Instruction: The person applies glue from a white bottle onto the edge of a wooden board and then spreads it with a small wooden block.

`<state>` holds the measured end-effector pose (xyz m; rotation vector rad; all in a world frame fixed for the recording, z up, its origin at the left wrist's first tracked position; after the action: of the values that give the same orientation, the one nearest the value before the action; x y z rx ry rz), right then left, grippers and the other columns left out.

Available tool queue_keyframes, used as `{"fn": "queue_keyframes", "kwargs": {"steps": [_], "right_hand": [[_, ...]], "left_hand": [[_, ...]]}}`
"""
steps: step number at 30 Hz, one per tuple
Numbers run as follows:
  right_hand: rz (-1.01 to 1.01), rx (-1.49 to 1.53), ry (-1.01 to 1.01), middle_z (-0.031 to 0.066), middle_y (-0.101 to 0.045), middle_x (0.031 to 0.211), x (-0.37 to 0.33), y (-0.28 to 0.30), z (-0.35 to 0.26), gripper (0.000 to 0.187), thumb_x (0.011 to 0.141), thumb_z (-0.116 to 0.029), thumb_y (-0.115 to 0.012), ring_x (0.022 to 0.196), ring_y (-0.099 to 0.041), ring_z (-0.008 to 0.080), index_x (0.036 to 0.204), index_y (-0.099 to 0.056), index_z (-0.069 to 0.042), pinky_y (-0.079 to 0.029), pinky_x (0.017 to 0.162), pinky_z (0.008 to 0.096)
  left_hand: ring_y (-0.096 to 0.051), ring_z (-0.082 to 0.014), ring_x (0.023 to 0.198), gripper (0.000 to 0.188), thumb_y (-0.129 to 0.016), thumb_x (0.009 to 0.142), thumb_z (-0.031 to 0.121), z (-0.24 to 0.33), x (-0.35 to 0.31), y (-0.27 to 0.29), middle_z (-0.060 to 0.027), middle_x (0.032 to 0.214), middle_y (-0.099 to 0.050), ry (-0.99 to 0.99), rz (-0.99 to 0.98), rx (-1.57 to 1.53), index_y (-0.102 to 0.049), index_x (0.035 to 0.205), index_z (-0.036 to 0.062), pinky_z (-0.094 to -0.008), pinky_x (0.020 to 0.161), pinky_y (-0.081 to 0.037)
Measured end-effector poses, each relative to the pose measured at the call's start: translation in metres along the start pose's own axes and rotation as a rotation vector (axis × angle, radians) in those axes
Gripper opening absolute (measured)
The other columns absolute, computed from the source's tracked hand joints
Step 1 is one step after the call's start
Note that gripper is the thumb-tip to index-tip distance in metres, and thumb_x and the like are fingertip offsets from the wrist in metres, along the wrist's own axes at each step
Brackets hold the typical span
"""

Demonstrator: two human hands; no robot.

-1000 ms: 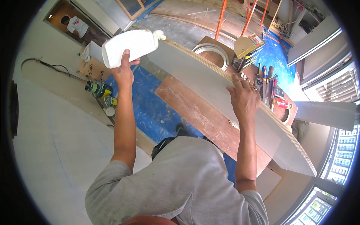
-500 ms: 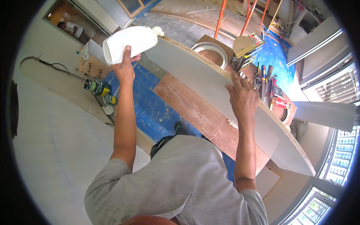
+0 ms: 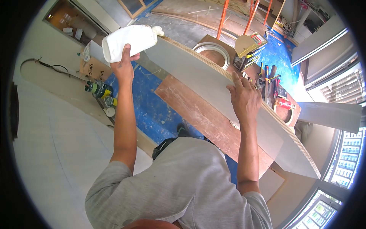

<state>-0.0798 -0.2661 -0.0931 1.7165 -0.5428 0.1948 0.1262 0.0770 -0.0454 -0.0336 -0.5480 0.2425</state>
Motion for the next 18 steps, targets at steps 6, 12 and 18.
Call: {"fn": "queue_keyframes", "kwargs": {"steps": [6,12,18], "right_hand": [[-0.008,0.006,0.0,0.0063,-0.075,0.106,0.001,0.0,-0.001,0.046,0.089,-0.032,-0.077,0.094,-0.073,0.0277,0.132,-0.07,-0.016,-0.054,0.081,0.042],[0.009,0.011,0.004,0.0059,-0.074,0.105,-0.001,0.002,-0.003,0.046,0.089,-0.031,-0.076,0.092,-0.073,0.0281,0.132,-0.069,-0.016,-0.054,0.081,0.0422],[0.017,0.023,0.002,0.0059,-0.073,0.104,-0.003,0.0,-0.001,0.046,0.089,-0.032,-0.076,0.09,-0.072,0.0281,0.132,-0.07,-0.017,-0.054,0.079,0.0428]], "left_hand": [[-0.074,-0.0239,0.07,0.037,-0.073,0.097,0.012,0.002,-0.002,-0.003,-0.0182,0.106,-0.073,-0.015,-0.016,0.002,-0.064,0.125,-0.0103,-0.0303,0.054,-0.062],[-0.074,-0.0242,0.069,0.041,-0.074,0.097,0.013,0.005,-0.008,0.001,-0.0183,0.106,-0.073,0.033,-0.028,-0.062,-0.061,0.129,-0.0092,-0.0306,0.054,-0.062],[-0.072,-0.0206,0.07,0.033,-0.07,0.099,0.01,0.016,-0.024,-0.001,-0.0171,0.104,-0.073,0.035,-0.041,-0.073,-0.063,0.125,-0.0091,-0.0281,0.055,-0.06]]}}
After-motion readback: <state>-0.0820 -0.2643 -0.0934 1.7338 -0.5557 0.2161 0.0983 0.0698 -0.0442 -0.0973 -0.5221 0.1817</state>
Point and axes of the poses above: each hand's wrist, its own x-axis towards the middle knuckle, its own y-axis out of the back of the hand, z = x × y, the point moved 2 cm from there along x, towards the middle knuckle
